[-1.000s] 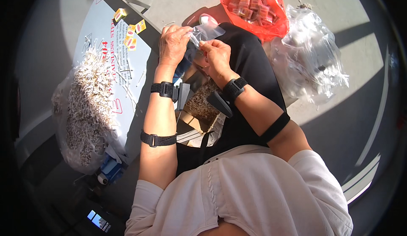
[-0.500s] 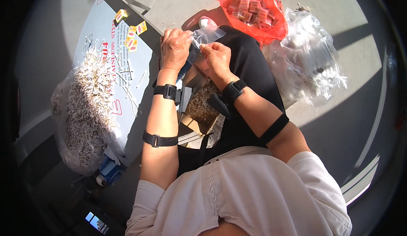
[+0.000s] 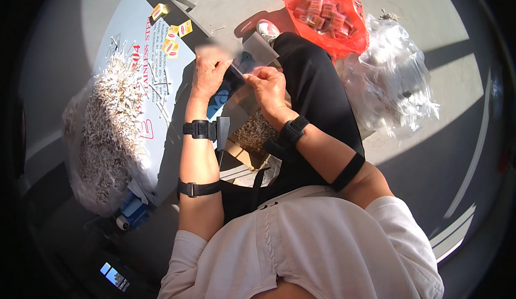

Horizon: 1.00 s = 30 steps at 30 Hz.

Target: Manually packaging small wooden sticks into individual plastic bags and sealing them with adhesive strips.

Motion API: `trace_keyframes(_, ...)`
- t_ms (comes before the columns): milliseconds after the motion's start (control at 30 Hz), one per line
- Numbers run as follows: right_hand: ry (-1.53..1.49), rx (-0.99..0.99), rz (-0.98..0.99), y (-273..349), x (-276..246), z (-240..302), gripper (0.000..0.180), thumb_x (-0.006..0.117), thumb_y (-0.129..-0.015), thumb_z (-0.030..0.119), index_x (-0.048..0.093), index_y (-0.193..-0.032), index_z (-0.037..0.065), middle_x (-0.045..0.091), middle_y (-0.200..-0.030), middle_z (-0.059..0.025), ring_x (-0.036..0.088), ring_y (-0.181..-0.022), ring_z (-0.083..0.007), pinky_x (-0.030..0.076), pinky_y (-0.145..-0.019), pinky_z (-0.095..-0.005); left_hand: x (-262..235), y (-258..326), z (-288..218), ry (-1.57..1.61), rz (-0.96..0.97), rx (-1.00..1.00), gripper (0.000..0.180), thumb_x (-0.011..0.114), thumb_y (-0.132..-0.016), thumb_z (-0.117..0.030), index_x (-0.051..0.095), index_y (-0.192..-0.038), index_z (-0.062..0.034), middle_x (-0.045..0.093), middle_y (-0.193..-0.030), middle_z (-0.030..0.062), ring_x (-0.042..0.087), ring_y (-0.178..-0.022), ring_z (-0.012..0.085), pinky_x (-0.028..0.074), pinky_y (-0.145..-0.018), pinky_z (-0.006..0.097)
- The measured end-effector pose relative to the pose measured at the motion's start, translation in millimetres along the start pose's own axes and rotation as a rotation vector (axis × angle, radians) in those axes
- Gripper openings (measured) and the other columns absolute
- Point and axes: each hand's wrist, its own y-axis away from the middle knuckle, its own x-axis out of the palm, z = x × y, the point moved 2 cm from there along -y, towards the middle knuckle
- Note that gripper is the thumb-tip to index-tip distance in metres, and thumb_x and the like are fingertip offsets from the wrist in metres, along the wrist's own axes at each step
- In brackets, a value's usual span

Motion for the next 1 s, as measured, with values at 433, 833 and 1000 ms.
trace_keyframes(433,0.456,-0.270,0.004,-1.5,9.2,-15.5,0.027,0.081,-0.064,0.010,0.057,-0.064,-0.004,0.059,-0.093,-0.0142,0.057,-0.088,-0.0283,0.046,-0.075,-0.0360,-6.2,15.9,2.9,-0.124,-0.050,-0.082,0.010,0.071,-0.071,-0.013,0.063,-0.071,-0.0082,0.058,-0.091,0.0016,0.048,-0.101,0.0258,0.038,-0.090,0.038)
trace_keyframes(833,0.365,-0.232,0.010,1.8,-1.2,-15.3,0.020,0.076,-0.074,0.005,0.059,-0.081,-0.002,0.050,-0.073,0.0007,0.047,-0.067,-0.0076,0.038,-0.057,-0.0238,-20.9,39.7,10.4,-0.039,-0.319,-0.200,0.016,0.069,-0.068,0.000,0.062,-0.080,-0.0085,0.060,-0.092,0.0057,0.051,-0.097,0.0277,0.042,-0.086,0.041)
trace_keyframes(1000,-0.019,-0.246,0.132,28.4,-19.8,-0.1,0.013,0.066,-0.081,-0.003,0.056,-0.087,0.003,0.053,-0.078,0.0034,0.048,-0.074,-0.0052,0.039,-0.071,-0.0181,-45.8,117.2,25.1,-0.278,-0.508,-0.377,0.027,0.065,-0.067,0.007,0.060,-0.089,-0.0055,0.061,-0.093,0.0091,0.052,-0.096,0.0304,0.041,-0.087,0.040)
